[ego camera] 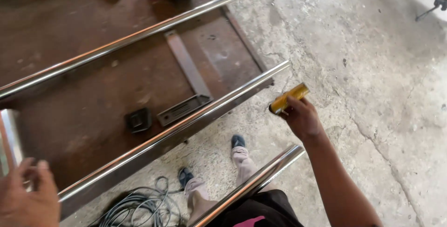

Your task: Marking and aligning metal pipes to assemble a frame structure on a workbench.

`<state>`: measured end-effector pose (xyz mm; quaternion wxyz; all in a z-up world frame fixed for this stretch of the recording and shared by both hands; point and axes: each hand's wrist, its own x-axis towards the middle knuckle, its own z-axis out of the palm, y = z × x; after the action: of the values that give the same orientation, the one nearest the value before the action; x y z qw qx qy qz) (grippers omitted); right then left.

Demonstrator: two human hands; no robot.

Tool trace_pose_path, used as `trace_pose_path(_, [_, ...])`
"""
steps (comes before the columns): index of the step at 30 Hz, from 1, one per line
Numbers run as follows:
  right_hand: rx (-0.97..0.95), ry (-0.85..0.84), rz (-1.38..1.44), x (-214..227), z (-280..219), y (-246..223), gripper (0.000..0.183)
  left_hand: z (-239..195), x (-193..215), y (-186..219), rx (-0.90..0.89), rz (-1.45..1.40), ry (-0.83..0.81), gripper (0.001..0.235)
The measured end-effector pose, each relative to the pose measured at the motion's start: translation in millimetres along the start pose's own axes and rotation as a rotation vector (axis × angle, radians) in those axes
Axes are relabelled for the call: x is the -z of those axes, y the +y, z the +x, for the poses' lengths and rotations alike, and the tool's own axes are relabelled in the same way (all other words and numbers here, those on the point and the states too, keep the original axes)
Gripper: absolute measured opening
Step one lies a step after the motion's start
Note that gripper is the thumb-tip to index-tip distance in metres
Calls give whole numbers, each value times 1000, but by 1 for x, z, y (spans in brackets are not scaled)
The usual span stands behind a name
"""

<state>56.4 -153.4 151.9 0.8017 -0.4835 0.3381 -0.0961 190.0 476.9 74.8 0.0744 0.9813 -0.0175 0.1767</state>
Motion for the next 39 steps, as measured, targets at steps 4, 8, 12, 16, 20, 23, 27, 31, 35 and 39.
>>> trace_pose_path(4, [38, 71, 272, 69, 87, -31, 42, -47, -7, 183, -39, 147, -192, 12])
trace_pose_path(8, [-72, 281, 557, 139, 169, -30, 56, -136, -53, 305, -150, -299, -618, 35])
trace_pose_path(12, [-180, 352, 703, 157, 203, -36, 57, -230, -107, 333, -276, -401, -1114, 78])
trace_pose_path(16, [-211, 300, 744, 183, 239, -18, 46, -307, -149, 317, -250, -356, -1172, 63])
trace_pose_path(20, [-201, 170, 710, 187, 257, -9, 42, -342, -142, 325, 170, -317, -960, 36])
trace_pose_path(23, [-201, 155, 682, 175, 256, -18, 41, -336, -136, 325, 313, -320, -1054, 37])
trace_pose_path(27, [-177, 116, 626, 178, 264, -5, 45, -339, -133, 326, 421, -429, -1031, 35])
trace_pose_path(31, [-142, 71, 608, 177, 265, -3, 42, -338, -132, 326, 412, -452, -1013, 36])
trace_pose_path(35, [-136, 103, 573, 171, 262, -9, 44, -326, -128, 325, 381, -394, -1181, 43])
trace_pose_path(39, [-139, 108, 564, 172, 266, -7, 44, -296, -101, 347, 285, -196, -1296, 50])
